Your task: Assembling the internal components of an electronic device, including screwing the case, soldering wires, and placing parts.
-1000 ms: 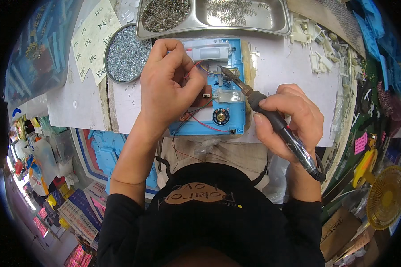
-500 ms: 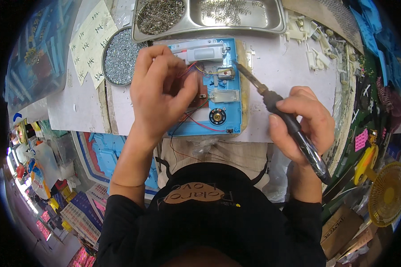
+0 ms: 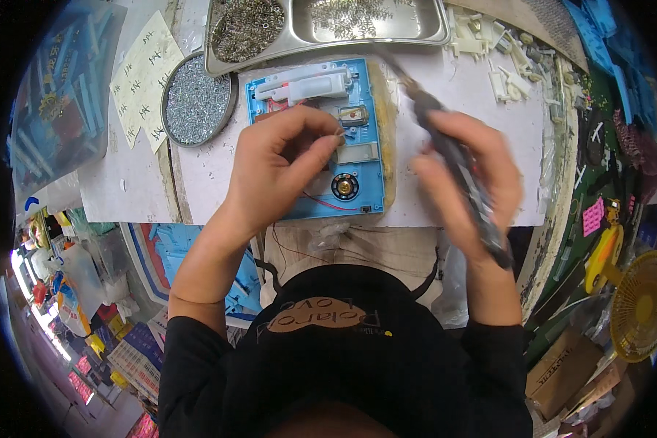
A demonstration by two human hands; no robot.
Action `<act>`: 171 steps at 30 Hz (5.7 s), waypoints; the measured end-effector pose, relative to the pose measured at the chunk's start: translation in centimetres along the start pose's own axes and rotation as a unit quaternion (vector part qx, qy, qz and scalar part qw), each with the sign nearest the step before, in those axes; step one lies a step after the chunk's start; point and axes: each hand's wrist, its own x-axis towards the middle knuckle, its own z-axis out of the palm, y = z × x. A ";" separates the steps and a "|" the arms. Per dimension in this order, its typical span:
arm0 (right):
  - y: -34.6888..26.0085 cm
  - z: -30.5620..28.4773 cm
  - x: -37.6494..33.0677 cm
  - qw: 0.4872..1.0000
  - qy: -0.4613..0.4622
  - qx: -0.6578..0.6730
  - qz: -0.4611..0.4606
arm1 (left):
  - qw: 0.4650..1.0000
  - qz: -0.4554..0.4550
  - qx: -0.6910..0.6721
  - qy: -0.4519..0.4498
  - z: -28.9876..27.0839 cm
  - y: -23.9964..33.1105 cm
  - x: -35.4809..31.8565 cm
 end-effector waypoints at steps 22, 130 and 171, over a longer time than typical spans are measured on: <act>0.2 -4.4 0.8 0.976 -0.173 0.051 -0.125 | 0.963 0.202 0.156 -0.085 -1.2 -0.8 -0.3; -1.0 -26.1 -3.7 0.892 0.446 -0.019 -0.065 | 0.933 0.248 0.247 -0.081 -0.9 -0.2 -0.9; -3.0 5.9 7.5 0.820 -0.198 -0.529 -0.092 | 0.907 0.286 0.282 0.127 -0.6 -1.2 0.6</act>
